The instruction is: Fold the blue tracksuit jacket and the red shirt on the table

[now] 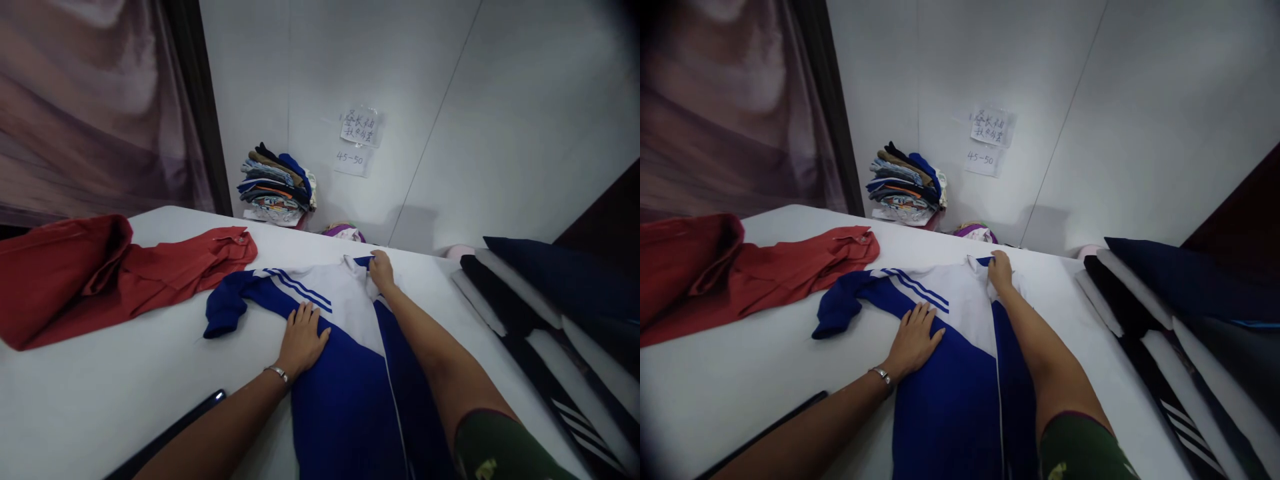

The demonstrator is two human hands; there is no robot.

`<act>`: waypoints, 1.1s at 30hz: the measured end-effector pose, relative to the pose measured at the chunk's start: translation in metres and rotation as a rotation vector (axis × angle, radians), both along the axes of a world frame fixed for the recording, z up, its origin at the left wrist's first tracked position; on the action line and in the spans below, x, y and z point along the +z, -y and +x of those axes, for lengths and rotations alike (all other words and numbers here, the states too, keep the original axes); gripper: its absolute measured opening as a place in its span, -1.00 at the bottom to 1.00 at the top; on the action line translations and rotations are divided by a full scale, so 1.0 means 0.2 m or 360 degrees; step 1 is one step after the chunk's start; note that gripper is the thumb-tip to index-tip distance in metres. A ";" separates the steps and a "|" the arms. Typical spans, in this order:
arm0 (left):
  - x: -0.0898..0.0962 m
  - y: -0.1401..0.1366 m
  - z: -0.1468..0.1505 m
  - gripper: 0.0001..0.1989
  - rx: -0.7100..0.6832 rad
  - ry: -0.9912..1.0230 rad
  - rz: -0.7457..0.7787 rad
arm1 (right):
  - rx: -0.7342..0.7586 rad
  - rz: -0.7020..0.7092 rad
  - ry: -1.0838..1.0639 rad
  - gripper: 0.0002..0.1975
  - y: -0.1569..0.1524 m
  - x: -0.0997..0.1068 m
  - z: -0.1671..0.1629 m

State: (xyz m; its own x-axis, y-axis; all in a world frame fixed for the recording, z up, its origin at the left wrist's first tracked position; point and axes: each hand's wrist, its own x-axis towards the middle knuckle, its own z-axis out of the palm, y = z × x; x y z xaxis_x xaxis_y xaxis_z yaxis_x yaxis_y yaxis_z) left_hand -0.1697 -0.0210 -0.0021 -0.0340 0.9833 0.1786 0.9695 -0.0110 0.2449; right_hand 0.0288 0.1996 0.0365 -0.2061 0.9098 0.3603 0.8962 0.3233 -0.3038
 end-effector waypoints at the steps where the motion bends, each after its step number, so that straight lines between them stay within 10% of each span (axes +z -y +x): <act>1: 0.00 0.00 0.00 -0.41 0.0001 -0.0003 0.0002 | 0.0128 -0.0010 0.0037 -0.52 0.03 -0.02 -0.03; 5: -0.01 0.00 0.00 -0.42 0.0004 -0.0036 0.0016 | 0.0469 -0.0256 0.0257 -0.51 0.09 -0.10 -0.17; 15: 0.00 -0.01 0.00 -0.40 0.0012 -0.0057 -0.0028 | 0.0153 -0.0371 0.0380 -0.51 0.00 -0.09 -0.26; 33: 0.01 -0.01 -0.01 -0.42 -0.0012 0.0006 -0.0023 | -0.0366 -0.0296 0.0047 -0.68 -0.19 0.01 0.13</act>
